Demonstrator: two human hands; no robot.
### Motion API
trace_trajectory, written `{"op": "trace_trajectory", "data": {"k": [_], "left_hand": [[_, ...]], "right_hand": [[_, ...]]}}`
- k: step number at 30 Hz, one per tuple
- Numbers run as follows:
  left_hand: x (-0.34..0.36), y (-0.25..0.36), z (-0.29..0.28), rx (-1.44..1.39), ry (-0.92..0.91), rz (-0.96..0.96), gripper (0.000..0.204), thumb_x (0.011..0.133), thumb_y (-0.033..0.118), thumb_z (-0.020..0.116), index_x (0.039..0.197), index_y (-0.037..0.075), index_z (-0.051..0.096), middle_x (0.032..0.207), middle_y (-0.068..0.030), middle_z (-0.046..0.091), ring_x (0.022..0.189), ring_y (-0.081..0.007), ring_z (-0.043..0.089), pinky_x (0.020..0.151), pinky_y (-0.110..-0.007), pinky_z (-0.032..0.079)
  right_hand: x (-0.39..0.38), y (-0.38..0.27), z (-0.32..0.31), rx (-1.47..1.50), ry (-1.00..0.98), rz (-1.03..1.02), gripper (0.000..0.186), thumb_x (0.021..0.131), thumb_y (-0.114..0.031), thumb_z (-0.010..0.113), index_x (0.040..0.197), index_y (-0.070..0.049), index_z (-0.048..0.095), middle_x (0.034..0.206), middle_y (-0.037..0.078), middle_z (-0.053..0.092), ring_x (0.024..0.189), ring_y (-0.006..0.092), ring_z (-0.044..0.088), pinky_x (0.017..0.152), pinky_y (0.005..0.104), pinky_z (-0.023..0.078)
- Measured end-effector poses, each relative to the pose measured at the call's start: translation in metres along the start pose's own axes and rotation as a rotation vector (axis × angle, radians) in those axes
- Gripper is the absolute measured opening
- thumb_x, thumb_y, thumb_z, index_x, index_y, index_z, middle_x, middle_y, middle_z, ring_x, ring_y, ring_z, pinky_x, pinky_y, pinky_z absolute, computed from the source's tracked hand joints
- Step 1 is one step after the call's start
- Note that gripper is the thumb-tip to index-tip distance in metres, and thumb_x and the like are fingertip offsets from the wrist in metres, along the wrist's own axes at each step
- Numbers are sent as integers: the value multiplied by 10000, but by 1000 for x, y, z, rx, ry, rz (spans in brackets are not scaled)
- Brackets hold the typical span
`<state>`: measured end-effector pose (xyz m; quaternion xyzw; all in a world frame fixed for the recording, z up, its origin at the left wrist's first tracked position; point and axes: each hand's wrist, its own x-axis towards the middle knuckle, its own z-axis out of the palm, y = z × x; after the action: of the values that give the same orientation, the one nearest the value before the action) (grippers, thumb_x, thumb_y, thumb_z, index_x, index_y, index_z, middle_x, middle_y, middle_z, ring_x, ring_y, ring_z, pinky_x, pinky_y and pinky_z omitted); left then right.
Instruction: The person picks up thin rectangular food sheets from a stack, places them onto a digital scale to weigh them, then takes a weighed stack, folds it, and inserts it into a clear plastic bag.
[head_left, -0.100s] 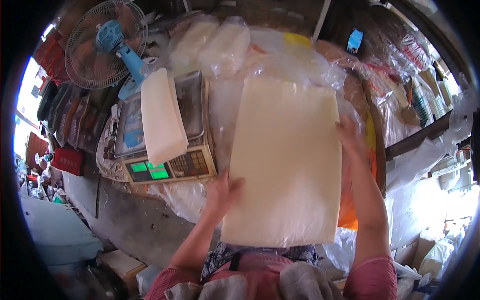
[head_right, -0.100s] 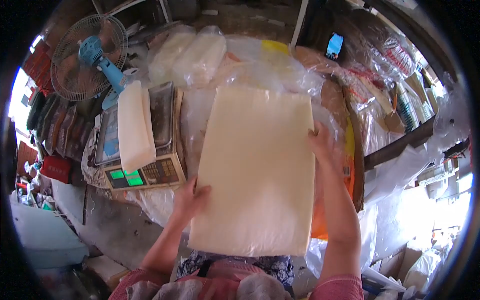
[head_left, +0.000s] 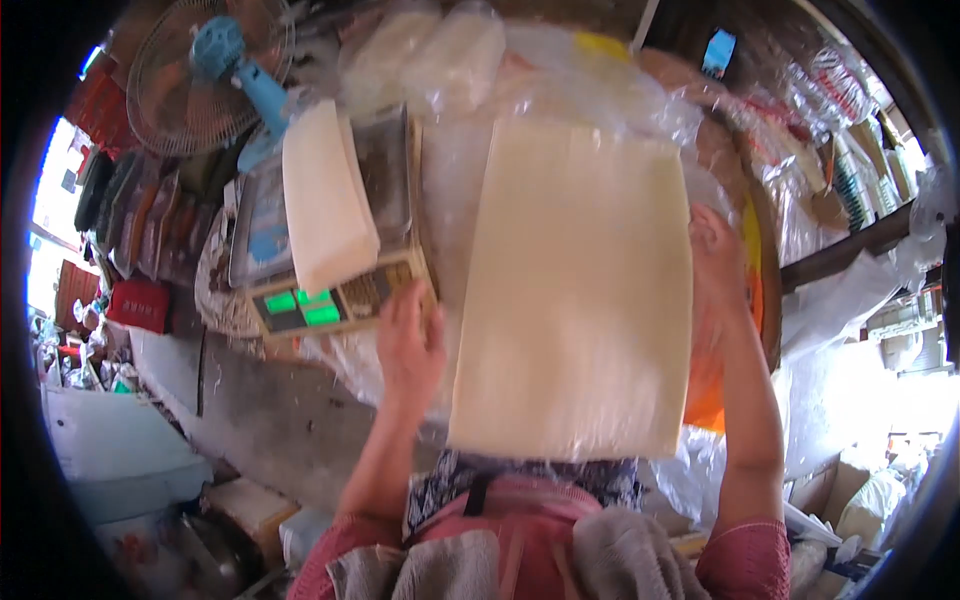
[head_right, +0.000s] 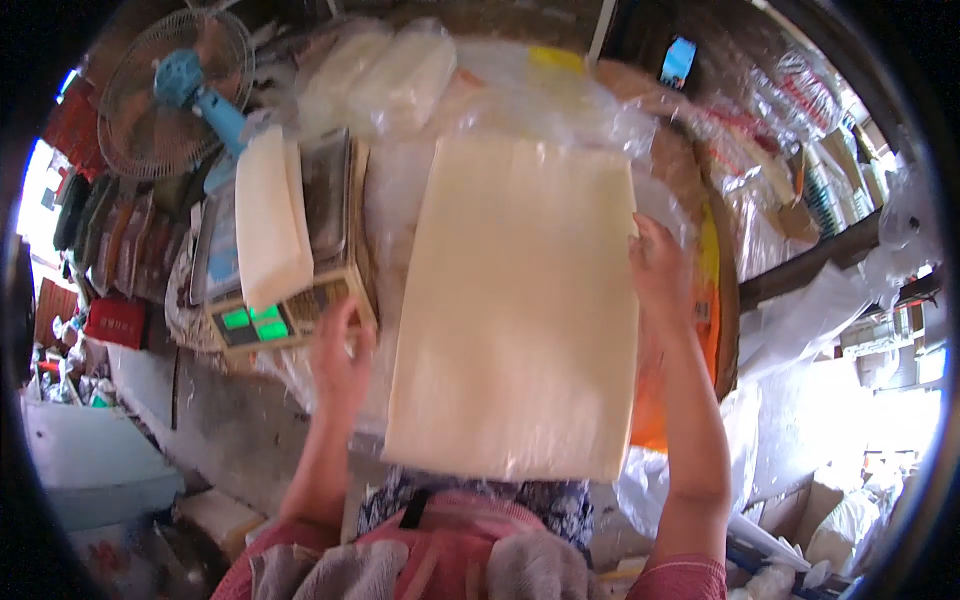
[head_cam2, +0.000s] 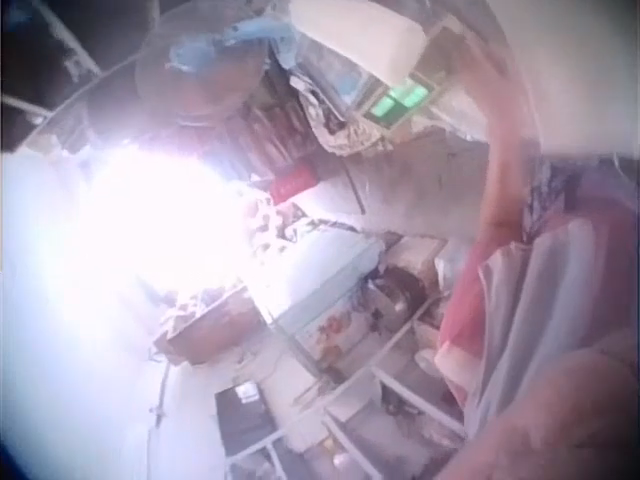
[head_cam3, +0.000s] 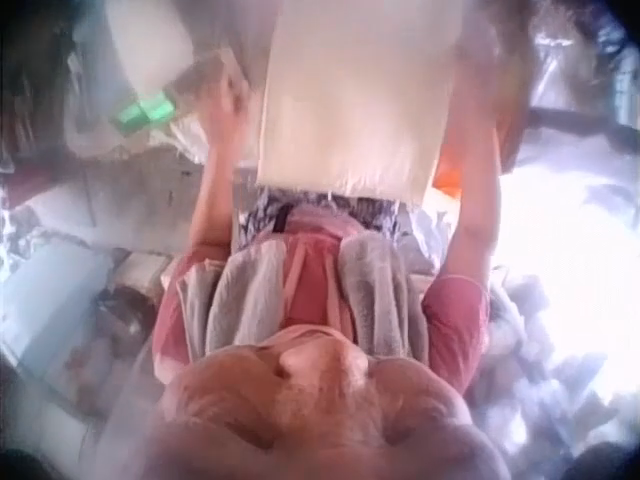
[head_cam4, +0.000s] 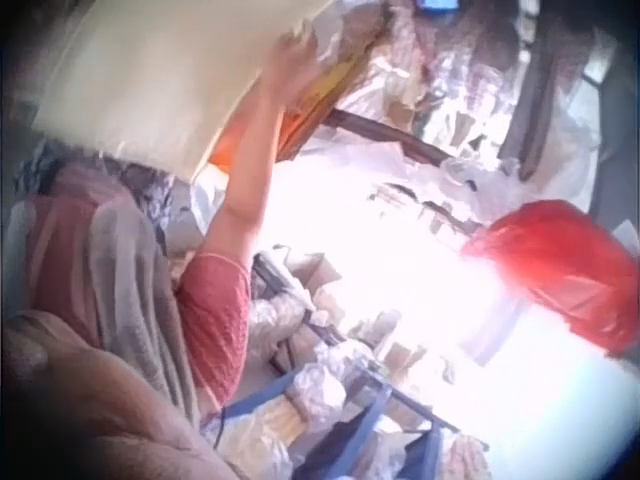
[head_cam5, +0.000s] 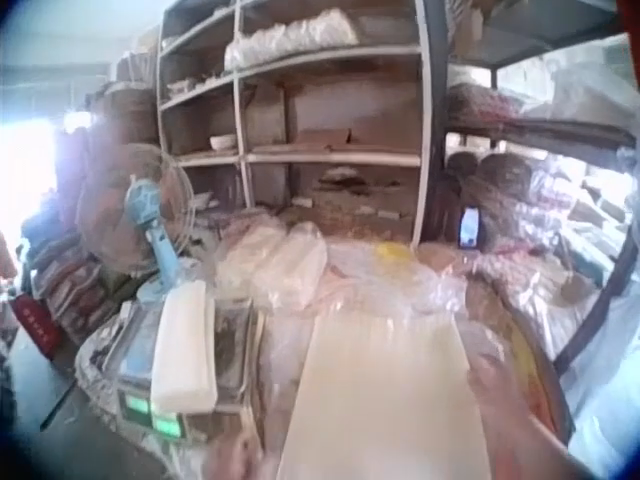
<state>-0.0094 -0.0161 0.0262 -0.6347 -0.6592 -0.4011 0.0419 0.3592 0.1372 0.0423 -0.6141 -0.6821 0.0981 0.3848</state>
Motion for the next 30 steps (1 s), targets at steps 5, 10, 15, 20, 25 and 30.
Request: {"op": "trace_trajectory", "data": {"k": [5, 10, 15, 20, 25, 30], "left_hand": [[-55, 12, -47, -347, -267, -160, 299, 832, -10, 606, 1128, 30, 591, 904, -93, 611, 752, -209, 592, 670, -301, 490], [-132, 5, -44, -367, -445, -499, 338, 875, 121, 628, 1191, 30, 550, 904, -99, 598, 759, -210, 585, 657, -289, 484], [-166, -4, -35, -1220, -723, -868, 546, 923, 223, 620, 1369, -5, 402, 1177, -29, 583, 945, -89, 558, 795, -240, 467], [-162, 2, -37, -1240, -673, -714, 556, 853, 126, 695, 1329, -22, 448, 1132, -27, 598, 965, -74, 549, 825, -226, 452], [-160, 0, -37, -1211, -674, -825, 540, 811, 75, 718, 1290, -27, 490, 1077, -22, 619, 963, -79, 554, 821, -233, 452], [-158, 3, -33, -1295, -566, -909, 570, 780, 94, 741, 1287, -4, 499, 1020, -47, 645, 863, -98, 584, 749, -242, 458]], "right_hand": [[-128, -74, -44, 54, -413, -121, 235, 838, 5, 588, 1062, -35, 648, 969, 133, 680, 884, 251, 665, 797, 301, 512], [-197, -114, -18, 234, -494, -396, 265, 762, 30, 618, 1013, -47, 659, 869, 108, 672, 767, 284, 637, 700, 375, 527], [-225, -137, 19, 232, -599, -566, 236, 756, -47, 649, 990, -30, 638, 929, 83, 626, 867, 268, 580, 811, 361, 479], [-223, -163, 29, 163, -650, -681, 283, 760, -195, 682, 994, -45, 628, 1019, 63, 582, 980, 258, 520, 902, 379, 416], [-231, -173, 39, -117, -642, -693, 276, 735, -162, 703, 964, -36, 615, 1051, 84, 594, 967, 268, 529, 850, 374, 469], [-220, -166, 45, 3, -522, -727, 162, 772, -73, 651, 916, -22, 600, 898, 76, 627, 761, 221, 618, 685, 329, 525]]}}
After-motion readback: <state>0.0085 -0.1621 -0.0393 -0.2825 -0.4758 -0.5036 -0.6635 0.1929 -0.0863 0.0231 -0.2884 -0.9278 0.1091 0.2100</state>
